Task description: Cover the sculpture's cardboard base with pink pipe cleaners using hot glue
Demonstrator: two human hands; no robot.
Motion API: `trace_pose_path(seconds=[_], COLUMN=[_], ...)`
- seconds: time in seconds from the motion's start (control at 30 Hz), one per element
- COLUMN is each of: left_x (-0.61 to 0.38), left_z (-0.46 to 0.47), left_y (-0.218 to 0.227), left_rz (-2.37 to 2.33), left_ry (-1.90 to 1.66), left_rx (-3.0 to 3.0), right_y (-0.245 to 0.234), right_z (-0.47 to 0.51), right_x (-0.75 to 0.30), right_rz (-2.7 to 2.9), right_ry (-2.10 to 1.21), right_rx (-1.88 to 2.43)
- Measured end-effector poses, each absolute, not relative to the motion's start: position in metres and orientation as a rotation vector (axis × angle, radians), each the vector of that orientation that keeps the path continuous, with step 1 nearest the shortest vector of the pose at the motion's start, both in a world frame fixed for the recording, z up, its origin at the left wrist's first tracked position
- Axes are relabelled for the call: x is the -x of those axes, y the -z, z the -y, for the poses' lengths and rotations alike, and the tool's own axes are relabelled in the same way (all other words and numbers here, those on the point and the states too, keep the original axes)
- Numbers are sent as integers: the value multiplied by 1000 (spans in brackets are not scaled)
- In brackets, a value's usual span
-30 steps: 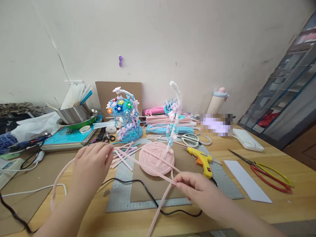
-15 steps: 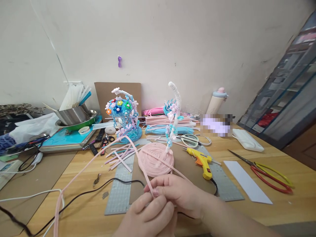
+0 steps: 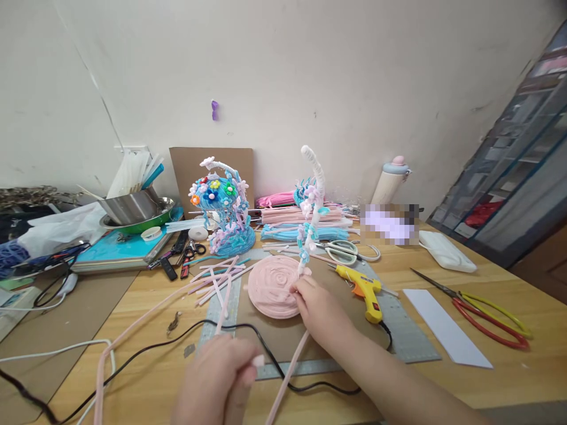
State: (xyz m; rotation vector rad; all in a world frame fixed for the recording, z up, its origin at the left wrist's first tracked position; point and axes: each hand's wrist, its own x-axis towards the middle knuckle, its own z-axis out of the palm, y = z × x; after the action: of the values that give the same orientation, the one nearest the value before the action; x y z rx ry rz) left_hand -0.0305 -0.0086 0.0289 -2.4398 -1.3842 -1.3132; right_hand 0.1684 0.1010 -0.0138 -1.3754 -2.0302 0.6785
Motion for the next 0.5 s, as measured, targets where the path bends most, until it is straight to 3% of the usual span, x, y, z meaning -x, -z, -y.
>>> trace_pose_path(seconds=[0.2, 0.37, 0.5], left_x=[34, 28, 25], left_z=[5, -4, -3], left_y=[-24, -25, -29], left_rz=[1879, 2083, 2078], left_ry=[1871, 2613, 2650], left_rx=[2415, 2157, 2303], right_y=[-6, -17, -17], right_z=[-63, -30, -21], right_x=[-186, -201, -206], right_rz=[1938, 1773, 1790], right_ry=[-838, -1268, -1368], right_rx=[1260, 1184, 1191])
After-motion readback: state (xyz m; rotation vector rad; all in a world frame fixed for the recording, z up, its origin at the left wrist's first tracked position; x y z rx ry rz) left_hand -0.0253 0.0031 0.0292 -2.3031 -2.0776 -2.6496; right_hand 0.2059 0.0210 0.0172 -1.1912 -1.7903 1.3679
